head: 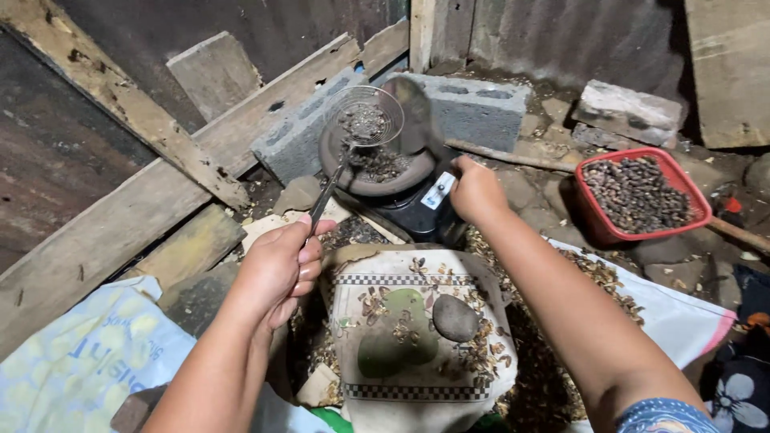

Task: Shelling and processing nuts using a stone and mallet, followed by roasting them on a portable stove.

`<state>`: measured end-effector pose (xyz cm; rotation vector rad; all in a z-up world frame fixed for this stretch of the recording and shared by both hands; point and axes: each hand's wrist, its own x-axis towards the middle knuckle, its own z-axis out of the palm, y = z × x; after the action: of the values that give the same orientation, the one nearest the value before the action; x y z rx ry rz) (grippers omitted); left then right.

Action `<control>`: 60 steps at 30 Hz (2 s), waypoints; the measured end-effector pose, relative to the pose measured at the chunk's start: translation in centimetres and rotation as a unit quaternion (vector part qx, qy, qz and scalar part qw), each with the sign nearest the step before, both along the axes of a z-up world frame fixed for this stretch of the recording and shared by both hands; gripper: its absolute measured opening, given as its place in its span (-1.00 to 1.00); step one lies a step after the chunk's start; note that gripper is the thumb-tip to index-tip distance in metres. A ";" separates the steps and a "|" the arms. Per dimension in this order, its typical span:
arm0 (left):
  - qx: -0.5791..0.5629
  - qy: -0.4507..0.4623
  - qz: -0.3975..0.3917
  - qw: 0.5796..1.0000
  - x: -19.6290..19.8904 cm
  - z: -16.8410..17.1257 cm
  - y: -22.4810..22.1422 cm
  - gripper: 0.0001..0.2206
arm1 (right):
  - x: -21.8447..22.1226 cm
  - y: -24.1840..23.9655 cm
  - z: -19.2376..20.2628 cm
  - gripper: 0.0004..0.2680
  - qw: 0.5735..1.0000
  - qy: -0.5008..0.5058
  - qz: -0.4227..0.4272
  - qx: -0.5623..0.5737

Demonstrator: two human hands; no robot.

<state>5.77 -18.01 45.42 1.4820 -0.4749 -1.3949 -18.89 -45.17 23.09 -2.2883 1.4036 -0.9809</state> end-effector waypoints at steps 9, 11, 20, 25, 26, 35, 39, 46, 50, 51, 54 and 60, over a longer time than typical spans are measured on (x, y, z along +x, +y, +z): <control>0.003 0.003 0.001 1.000 1.6 0.8 -0.1 -0.61 | 2.2 -1.7 -0.6 -0.80 0.887 -0.107 0.035 0.449; 0.006 0.006 0.003 1.000 1.7 1.0 -0.1 -0.61 | 2.6 -1.3 -1.4 -0.80 0.851 -0.179 0.053 0.490; -0.003 0.024 -0.001 1.000 1.9 2.1 0.7 -0.57 | 2.5 4.9 7.3 -0.71 0.996 -0.020 -0.001 0.092; -0.002 0.025 0.003 1.000 2.0 2.6 1.0 -0.58 | 2.9 5.0 6.9 -0.71 0.990 -0.047 0.012 0.133; -0.001 0.025 0.002 1.000 2.0 2.5 1.0 -0.58 | 3.2 5.1 6.5 -0.71 0.990 -0.047 0.012 0.134; 0.009 0.009 0.002 1.000 2.1 1.2 0.5 -0.57 | 4.3 4.6 4.0 -0.73 0.988 0.139 -0.008 0.070; 0.013 0.013 0.006 1.000 2.4 -0.2 0.2 -0.60 | 3.2 4.5 5.9 -0.73 0.987 0.140 -0.047 0.066; 0.020 -0.001 0.005 1.000 1.0 -6.5 -0.9 -0.63 | -3.2 7.2 0.6 -0.71 0.983 -0.174 -0.059 0.011; 0.011 0.033 0.002 0.999 -0.6 -11.0 -1.1 -0.64 | -9.0 11.3 -4.8 -0.72 0.964 -0.208 -0.127 0.107; 0.008 0.043 0.007 0.999 -1.1 -11.3 -0.9 -0.64 | -10.5 12.0 -7.1 -0.72 0.953 -0.233 -0.142 0.133; 0.009 0.050 0.011 0.999 -2.6 -11.9 -0.8 -0.63 | -14.1 11.3 -16.8 -0.71 0.933 -0.278 -0.154 0.165; 0.056 0.018 0.031 0.998 -4.5 -14.8 0.1 -0.50 | -18.1 12.4 -20.4 -0.79 0.904 -0.250 -0.197 0.285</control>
<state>1.31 -17.88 30.67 1.5451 -0.3293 -1.4168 -36.96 -32.82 2.72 -1.2493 1.6575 -0.9941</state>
